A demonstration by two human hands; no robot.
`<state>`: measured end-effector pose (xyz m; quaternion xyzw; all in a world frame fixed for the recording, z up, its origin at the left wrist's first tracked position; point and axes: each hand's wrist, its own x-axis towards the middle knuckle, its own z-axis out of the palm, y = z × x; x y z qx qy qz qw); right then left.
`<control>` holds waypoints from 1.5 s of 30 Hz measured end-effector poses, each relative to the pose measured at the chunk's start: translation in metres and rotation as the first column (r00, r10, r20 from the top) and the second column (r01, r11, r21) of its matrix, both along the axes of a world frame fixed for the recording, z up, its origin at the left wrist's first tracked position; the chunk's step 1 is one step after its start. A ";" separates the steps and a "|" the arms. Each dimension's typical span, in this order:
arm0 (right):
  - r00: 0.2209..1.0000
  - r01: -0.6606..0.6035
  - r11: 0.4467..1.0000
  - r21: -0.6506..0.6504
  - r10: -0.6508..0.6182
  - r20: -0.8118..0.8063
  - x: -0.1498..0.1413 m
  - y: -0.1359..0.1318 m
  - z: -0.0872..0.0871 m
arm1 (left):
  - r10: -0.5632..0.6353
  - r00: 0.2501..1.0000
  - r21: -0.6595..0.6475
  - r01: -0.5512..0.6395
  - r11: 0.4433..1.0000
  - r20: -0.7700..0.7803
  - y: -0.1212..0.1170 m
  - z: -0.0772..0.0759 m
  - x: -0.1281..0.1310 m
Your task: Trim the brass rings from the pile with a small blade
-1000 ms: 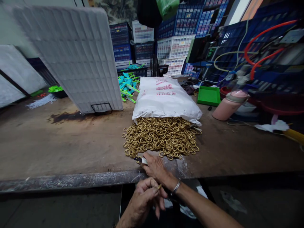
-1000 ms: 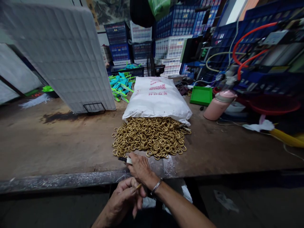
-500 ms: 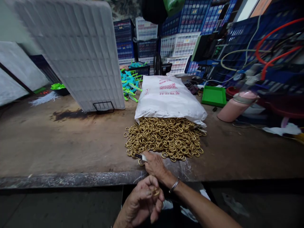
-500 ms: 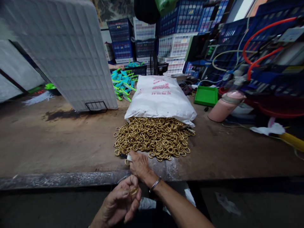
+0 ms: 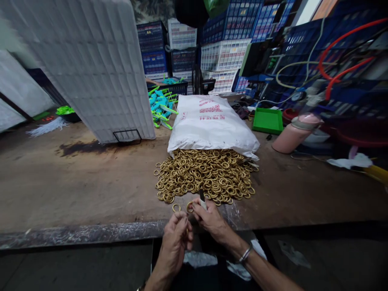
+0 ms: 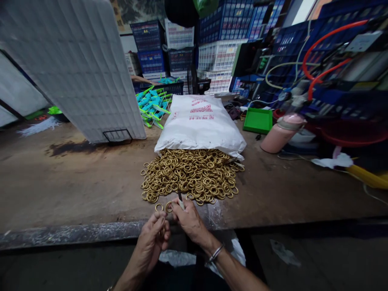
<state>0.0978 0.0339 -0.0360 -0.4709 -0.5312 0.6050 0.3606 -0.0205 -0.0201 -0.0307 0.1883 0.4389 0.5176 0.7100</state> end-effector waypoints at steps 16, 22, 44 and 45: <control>0.944 0.029 0.955 0.296 -0.123 0.307 0.012 -0.011 0.023 | 0.180 0.764 0.301 0.020 0.954 -0.620 0.007 -0.009 0.008; 0.876 -0.125 0.931 0.343 -0.059 0.479 0.009 -0.014 0.018 | 0.221 0.695 0.385 0.088 0.919 -0.684 0.004 0.002 0.009; 0.967 -0.001 0.990 0.138 -0.034 0.254 0.010 -0.020 0.017 | -0.117 0.942 0.079 0.149 0.986 -0.314 -0.002 0.001 0.014; 0.965 0.006 0.990 0.140 -0.042 0.259 0.010 -0.018 0.016 | -0.118 0.943 0.080 0.150 0.985 -0.311 -0.002 0.002 0.014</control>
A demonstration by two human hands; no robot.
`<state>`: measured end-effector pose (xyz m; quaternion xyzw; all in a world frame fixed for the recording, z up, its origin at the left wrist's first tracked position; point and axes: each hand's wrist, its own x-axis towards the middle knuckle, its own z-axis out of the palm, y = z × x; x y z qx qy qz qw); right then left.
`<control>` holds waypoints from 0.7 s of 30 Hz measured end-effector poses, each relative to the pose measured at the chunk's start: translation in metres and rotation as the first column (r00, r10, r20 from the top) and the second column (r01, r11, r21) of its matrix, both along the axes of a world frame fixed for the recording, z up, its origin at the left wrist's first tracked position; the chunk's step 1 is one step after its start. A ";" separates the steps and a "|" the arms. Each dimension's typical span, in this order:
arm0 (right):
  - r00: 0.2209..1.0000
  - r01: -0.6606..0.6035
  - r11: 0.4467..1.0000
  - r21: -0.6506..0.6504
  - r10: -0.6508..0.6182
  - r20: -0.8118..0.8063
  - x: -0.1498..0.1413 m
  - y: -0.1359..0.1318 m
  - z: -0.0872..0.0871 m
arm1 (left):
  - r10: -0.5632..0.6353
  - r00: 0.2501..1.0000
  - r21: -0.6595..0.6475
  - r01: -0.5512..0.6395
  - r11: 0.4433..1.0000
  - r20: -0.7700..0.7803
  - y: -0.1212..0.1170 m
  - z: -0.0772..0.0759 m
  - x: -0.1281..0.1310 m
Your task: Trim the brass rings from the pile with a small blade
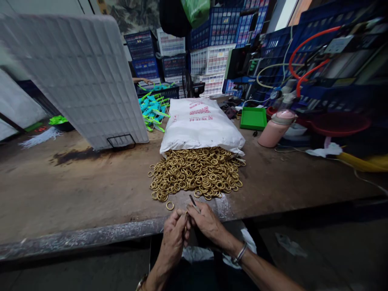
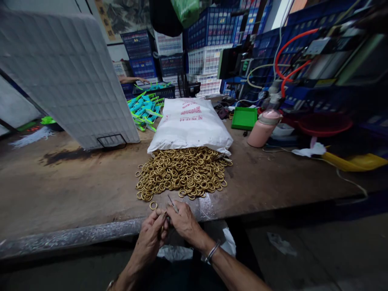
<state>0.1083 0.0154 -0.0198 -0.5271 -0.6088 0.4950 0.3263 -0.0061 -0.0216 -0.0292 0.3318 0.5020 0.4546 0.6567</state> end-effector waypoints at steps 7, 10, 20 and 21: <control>0.954 -0.078 0.975 0.207 0.013 0.299 0.012 0.002 -0.004 | 0.053 0.999 -0.015 -0.053 0.998 -0.011 0.003 -0.003 -0.001; 0.888 -0.224 0.958 0.177 0.127 0.441 0.013 -0.003 -0.004 | 0.060 0.998 -0.012 -0.061 0.998 -0.036 0.003 -0.004 -0.001; 0.737 -0.348 0.932 0.106 0.201 0.646 0.012 -0.011 -0.001 | 0.060 0.997 0.000 -0.060 0.998 -0.046 0.002 -0.008 -0.002; 0.730 -0.351 0.930 0.105 0.202 0.653 0.012 -0.012 -0.001 | 0.061 0.997 -0.002 -0.061 0.998 -0.048 0.002 -0.008 -0.002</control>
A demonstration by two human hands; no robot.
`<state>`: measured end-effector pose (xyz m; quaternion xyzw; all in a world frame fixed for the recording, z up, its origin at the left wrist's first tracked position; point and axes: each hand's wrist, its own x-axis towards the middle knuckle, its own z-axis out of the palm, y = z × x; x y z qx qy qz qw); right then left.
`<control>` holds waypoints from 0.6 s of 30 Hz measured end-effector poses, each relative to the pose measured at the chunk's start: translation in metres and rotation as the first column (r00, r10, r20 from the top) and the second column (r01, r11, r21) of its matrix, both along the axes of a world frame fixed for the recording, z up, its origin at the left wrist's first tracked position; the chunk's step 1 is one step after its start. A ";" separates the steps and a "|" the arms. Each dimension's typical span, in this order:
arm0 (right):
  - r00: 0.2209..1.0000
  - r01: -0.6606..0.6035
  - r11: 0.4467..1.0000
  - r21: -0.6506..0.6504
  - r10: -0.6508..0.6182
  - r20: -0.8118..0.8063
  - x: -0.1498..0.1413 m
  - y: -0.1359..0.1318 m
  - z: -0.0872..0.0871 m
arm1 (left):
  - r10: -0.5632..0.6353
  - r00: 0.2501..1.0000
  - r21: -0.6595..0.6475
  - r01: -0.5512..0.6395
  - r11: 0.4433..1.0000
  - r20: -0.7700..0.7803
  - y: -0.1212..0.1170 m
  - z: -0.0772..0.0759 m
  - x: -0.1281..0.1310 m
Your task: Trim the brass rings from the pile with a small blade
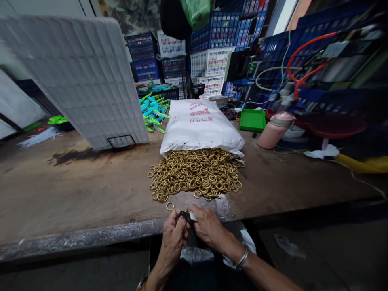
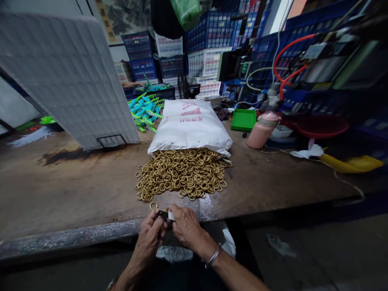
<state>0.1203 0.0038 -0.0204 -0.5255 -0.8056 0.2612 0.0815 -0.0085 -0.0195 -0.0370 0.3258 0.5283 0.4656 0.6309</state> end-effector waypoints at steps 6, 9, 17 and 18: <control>1.000 0.026 0.998 0.056 -0.027 0.010 -0.002 -0.004 -0.003 | -0.007 1.000 -0.006 0.007 1.000 -0.006 -0.001 0.005 -0.001; 0.999 0.028 0.999 0.045 -0.030 0.031 -0.003 -0.002 -0.004 | -0.007 1.000 0.006 0.007 1.000 -0.016 -0.002 0.006 0.000; 0.996 0.083 0.992 0.096 -0.079 -0.042 0.009 0.016 -0.011 | -0.022 1.000 0.093 0.021 0.995 0.012 -0.008 0.018 0.002; 0.993 0.112 0.987 0.119 -0.106 -0.050 0.009 0.017 -0.010 | -0.013 1.000 0.083 0.012 0.996 0.013 -0.007 0.019 0.001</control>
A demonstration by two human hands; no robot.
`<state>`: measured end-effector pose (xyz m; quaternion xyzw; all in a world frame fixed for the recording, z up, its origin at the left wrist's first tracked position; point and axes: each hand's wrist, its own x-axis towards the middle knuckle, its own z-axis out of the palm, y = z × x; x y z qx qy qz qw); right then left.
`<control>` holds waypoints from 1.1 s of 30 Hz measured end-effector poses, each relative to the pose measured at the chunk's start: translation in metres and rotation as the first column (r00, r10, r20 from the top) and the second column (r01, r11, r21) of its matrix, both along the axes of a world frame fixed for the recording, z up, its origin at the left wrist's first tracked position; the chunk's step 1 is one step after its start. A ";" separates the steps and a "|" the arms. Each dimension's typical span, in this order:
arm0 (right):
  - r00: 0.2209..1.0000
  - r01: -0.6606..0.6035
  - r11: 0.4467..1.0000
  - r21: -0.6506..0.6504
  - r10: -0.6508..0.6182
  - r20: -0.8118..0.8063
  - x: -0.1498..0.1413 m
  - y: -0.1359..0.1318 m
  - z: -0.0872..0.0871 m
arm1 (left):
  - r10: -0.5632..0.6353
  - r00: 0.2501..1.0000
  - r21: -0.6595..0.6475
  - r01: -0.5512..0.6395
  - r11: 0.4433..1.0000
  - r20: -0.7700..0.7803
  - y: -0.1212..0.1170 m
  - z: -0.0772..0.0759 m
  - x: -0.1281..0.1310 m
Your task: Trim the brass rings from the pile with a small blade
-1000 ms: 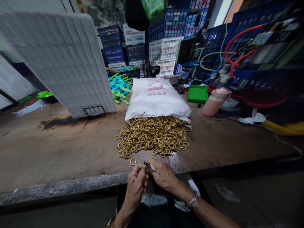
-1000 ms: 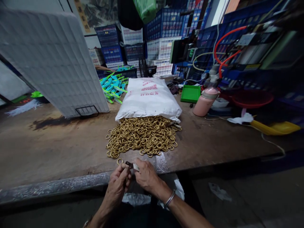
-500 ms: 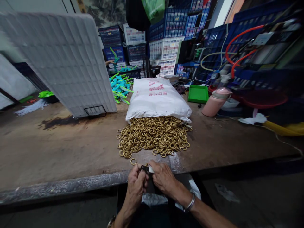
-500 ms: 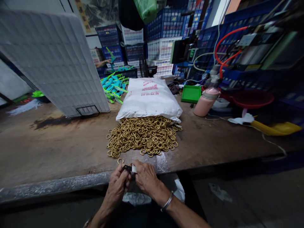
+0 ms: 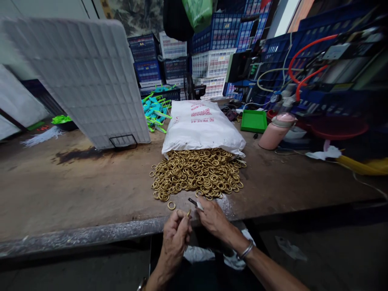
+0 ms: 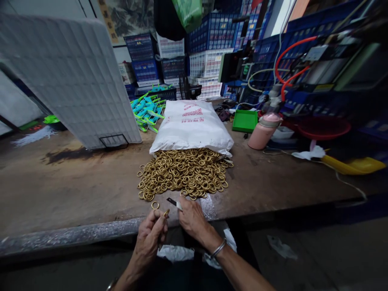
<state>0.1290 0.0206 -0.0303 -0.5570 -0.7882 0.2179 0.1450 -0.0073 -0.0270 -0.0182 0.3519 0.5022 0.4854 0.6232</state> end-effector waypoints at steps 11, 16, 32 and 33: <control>0.986 -0.118 0.986 -0.118 0.130 0.100 -0.013 -0.022 0.021 | 0.008 0.999 0.021 -0.007 1.000 -0.034 -0.002 -0.014 -0.006; 0.984 -0.138 0.974 -0.179 0.155 0.087 -0.015 -0.020 0.024 | 0.002 0.999 0.039 0.000 0.999 -0.052 -0.002 -0.017 -0.008; 0.964 -0.029 0.999 -0.025 0.035 0.262 -0.010 -0.004 0.001 | -0.044 0.976 -0.053 0.057 0.997 0.214 -0.022 0.001 -0.013; 0.968 -0.031 0.999 -0.004 0.031 0.249 -0.011 0.000 0.001 | -0.047 0.965 -0.068 0.067 0.995 0.259 -0.023 0.003 -0.015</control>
